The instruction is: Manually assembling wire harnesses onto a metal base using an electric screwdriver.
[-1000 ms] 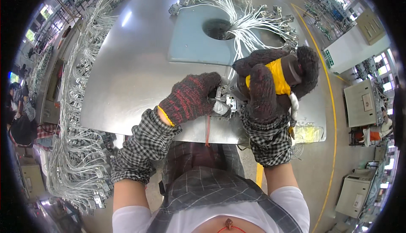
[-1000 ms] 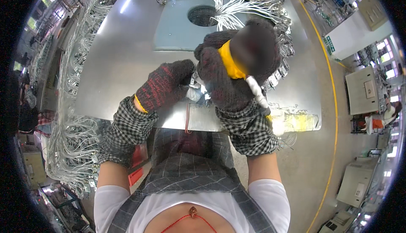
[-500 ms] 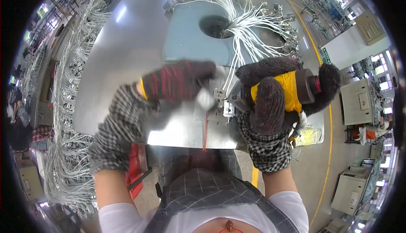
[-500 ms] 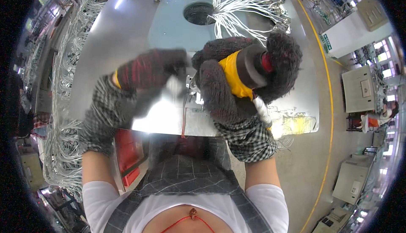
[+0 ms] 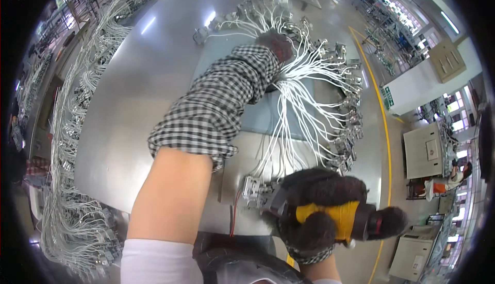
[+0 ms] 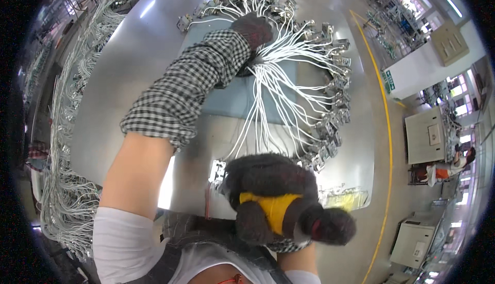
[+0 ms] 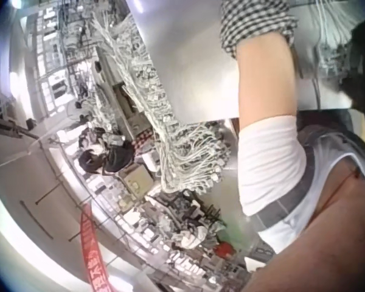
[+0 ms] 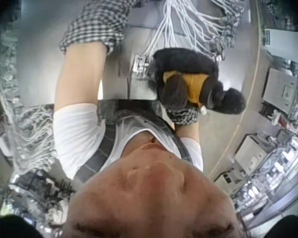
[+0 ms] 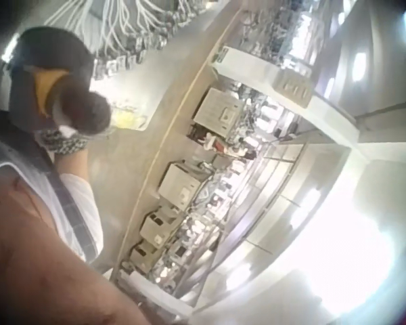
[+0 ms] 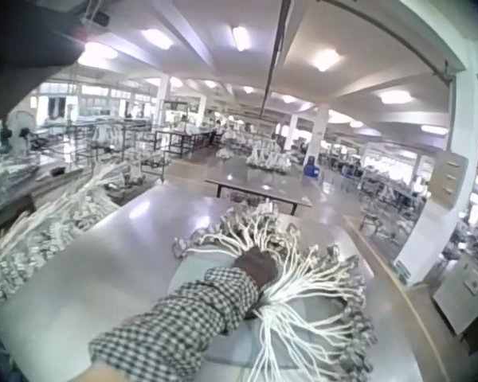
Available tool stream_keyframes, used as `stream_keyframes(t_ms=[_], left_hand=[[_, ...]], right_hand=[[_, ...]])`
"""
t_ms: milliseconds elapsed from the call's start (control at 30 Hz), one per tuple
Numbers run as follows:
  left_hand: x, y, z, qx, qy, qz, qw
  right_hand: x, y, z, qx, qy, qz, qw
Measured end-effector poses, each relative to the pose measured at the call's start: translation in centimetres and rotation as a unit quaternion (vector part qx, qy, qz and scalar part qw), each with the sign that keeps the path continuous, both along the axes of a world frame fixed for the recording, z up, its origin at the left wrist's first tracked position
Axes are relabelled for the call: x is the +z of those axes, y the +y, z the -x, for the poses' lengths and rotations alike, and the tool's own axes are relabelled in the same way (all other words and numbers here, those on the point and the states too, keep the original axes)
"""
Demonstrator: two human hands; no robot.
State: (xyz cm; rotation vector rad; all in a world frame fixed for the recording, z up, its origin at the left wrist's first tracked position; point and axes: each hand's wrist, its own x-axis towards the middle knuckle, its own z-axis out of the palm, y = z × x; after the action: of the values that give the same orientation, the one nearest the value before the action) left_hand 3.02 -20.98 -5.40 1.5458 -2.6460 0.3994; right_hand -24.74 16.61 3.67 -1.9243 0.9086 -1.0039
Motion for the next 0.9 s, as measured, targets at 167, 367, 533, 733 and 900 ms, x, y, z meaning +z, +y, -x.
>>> stream_keyframes(t_ms=[167, 367, 533, 733, 900], left_hand=[[0.5, 0.5, -4.0, 0.057, 0.159, 0.016, 0.986], [5.1, 8.9, -4.1, 0.169, -0.029, 0.051, 0.984], [6.2, 15.9, -4.5, 0.165, -0.092, -0.031, 0.982], [8.7, 21.8, -3.4, 0.184, -0.075, -0.025, 0.980], [9.3, 22.6, -1.2, 0.232, -0.033, -0.098, 0.967]], right_hand=[[0.5, -1.1, -1.3, 0.080, -0.356, -0.207, 0.908], [0.1, -0.4, -1.5, -0.077, -0.307, -0.042, 0.948], [-0.8, 3.5, 0.1, 0.154, -0.318, -0.255, 0.900], [-3.8, 4.6, -0.2, 0.158, 0.019, -0.163, 0.974], [-4.6, 3.6, 2.6, 0.116, -0.136, -0.274, 0.945]])
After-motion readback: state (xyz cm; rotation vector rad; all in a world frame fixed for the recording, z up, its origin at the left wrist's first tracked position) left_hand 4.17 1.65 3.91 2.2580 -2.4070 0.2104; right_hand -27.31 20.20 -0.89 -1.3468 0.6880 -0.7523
